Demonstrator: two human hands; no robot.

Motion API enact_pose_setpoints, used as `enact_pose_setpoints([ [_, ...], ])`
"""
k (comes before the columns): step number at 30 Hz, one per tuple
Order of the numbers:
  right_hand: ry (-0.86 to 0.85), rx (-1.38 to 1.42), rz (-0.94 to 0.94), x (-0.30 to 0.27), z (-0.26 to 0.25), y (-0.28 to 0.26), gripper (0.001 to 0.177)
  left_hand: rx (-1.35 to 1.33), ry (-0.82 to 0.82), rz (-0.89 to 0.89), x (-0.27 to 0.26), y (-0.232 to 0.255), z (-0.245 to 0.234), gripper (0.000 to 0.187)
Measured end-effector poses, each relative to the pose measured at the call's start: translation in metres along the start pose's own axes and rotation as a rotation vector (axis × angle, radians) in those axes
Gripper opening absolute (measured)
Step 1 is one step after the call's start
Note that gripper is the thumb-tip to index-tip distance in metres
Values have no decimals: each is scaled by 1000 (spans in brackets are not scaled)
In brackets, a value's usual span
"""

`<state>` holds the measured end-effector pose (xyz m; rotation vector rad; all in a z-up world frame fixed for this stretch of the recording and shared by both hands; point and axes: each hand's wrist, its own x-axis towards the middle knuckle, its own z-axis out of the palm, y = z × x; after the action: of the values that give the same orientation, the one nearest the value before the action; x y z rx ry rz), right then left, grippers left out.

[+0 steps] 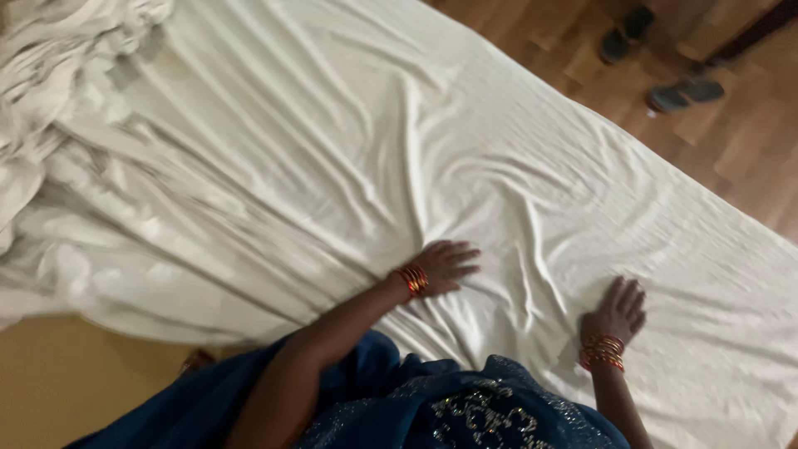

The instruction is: The person spreads a large white bed sheet over a mattress on the floor. They use both hands to pull, smooth, and adjust the fabric, working from the center towards the edges to remove wrinkles and ensure full coverage of the mattress surface.

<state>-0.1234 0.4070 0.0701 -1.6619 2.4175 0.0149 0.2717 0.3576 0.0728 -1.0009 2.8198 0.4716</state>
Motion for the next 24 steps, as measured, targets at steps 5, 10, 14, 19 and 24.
enact_pose_setpoints([
  [5,36,-8,54,-4,4,-29,108,16,-29,-277,-92,-77,-31,63],
  [10,-227,-110,-2,11,-13,-80,114,-28,-28,-581,-163,-140,-40,58],
  [14,-211,-158,-325,41,-30,-145,104,-68,-137,-745,-215,-179,-50,53],
  [19,-70,-282,-812,65,-90,-273,91,36,-308,-888,-286,-209,-120,33],
  [24,-18,-625,-1107,32,-165,-433,77,306,-367,-825,-354,-191,-224,42],
])
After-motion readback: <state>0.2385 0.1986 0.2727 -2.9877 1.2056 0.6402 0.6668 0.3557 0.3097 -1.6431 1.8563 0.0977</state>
